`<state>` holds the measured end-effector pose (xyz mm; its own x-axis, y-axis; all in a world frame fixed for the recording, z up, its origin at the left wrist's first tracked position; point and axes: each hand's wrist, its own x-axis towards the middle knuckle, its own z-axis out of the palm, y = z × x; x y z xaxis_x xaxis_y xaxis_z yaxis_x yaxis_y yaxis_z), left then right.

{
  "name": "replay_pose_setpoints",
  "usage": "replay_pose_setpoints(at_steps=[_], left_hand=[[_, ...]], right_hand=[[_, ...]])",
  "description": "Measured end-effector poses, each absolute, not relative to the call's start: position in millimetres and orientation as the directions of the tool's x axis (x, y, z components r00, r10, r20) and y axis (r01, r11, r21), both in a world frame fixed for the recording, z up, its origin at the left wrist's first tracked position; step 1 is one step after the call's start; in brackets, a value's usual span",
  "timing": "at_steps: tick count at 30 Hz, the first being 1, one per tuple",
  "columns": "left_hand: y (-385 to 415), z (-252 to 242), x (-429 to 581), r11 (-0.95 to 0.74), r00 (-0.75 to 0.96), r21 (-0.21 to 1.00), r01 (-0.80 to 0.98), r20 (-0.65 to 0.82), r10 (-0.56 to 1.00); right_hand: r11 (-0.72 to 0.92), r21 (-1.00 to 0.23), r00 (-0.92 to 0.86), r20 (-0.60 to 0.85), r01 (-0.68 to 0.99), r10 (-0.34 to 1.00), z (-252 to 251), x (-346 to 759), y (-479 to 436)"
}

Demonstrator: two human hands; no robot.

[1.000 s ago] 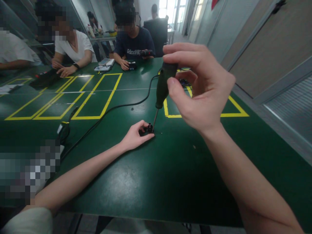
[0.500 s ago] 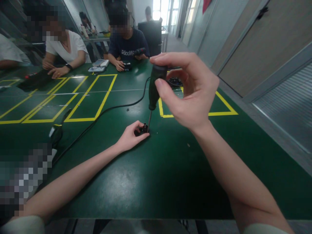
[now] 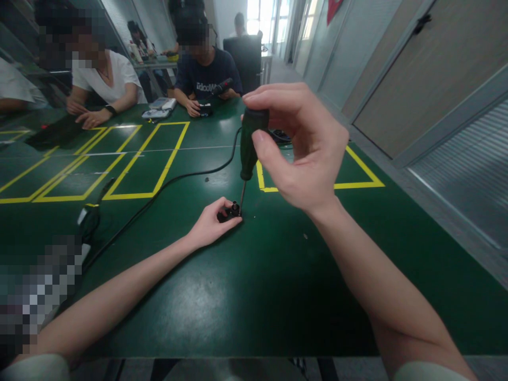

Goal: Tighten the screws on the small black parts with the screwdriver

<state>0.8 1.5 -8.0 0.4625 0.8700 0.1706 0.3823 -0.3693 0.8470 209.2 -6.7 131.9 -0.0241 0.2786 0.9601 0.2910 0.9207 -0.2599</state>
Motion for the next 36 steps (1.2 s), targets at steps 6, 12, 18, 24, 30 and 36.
replay_pose_setpoints(at_steps=[6,12,18,24,30,36], left_hand=[[1.3,-7.6,1.1,-0.37,0.462,0.847,0.381,0.172,0.87],[1.3,-7.9,1.6,-0.36,0.454,0.847,0.39,0.163,0.876],[0.7,-7.2,1.2,-0.36,0.455,0.85,0.384,0.165,0.875],[1.0,-8.3,1.3,-0.369,0.452,0.846,0.386,0.176,0.875],[0.8,-6.7,1.1,-0.361,0.458,0.853,0.378,0.167,0.873],[1.7,-7.6,1.1,-0.379,0.455,0.845,0.377,0.187,0.87]], right_hand=[[0.92,-0.232,-0.004,0.969,0.316,0.246,133.8,207.9,-7.5],[0.928,-0.246,0.007,0.967,0.279,0.254,133.3,208.6,-4.9],[0.963,-0.138,-0.025,0.989,0.231,0.148,137.0,210.8,-0.7],[0.954,-0.206,0.015,0.978,0.218,0.208,136.2,207.0,-7.3],[0.94,-0.239,0.029,0.97,0.242,0.24,131.9,208.9,-5.3],[0.94,-0.184,0.057,0.983,0.286,0.175,136.8,208.6,-7.0]])
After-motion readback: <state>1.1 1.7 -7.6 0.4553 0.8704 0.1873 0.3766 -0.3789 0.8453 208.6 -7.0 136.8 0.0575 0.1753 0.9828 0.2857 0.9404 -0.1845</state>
